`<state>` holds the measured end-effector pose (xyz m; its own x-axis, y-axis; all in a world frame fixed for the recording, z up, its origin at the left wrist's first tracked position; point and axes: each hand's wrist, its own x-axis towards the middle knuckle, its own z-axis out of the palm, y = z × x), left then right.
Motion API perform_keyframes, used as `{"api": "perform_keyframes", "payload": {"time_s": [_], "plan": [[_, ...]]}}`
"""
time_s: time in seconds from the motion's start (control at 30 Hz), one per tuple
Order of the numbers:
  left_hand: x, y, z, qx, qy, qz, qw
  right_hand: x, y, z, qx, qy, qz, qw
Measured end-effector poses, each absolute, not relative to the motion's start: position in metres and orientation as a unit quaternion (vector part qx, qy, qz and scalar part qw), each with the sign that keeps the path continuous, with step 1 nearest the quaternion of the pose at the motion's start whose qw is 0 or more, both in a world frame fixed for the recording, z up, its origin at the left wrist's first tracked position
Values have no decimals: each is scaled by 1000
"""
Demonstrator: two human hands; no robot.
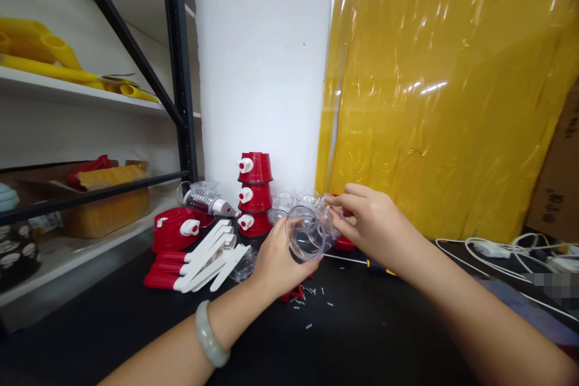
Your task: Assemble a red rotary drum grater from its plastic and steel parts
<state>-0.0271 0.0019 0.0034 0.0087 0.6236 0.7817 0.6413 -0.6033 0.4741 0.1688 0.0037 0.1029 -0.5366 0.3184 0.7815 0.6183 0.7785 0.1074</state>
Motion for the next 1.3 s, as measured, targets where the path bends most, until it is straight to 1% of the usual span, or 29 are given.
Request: {"api": "perform_keyframes", "payload": {"time_s": [0.1,0.33,0.4,0.47,0.6,0.77,1.0,1.07,1.13,1.2,1.3], "plan": [[-28,3,2,-707,-444,-551,5,169,0,106,-261,-857,-154,417],[-27,3,1,-711,-435,-552,-10,179,-1,116,-227,-873,-40,430],[-26,2,1,-714,-428,-555,-19,185,5,118,-220,-881,-33,417],[-26,1,1,-713,-419,-561,-31,192,11,120,-217,-896,-22,386],[-26,3,0,-714,-409,-564,-69,204,25,120,-201,-925,60,317],[-29,5,-2,-717,-415,-545,-127,206,35,116,-205,-907,139,341],[-32,4,-1,-739,-388,-520,-182,214,38,118,-215,-903,217,302],[-33,5,-1,-740,-378,-511,-220,218,40,119,-209,-901,234,299],[-34,7,-1,-734,-354,-507,-281,221,42,119,-203,-899,245,302],[-35,10,-1,-713,-311,-510,-368,225,43,119,-196,-893,256,313],[-39,15,1,-656,-232,-483,-531,231,42,120,-174,-884,286,327]]}}
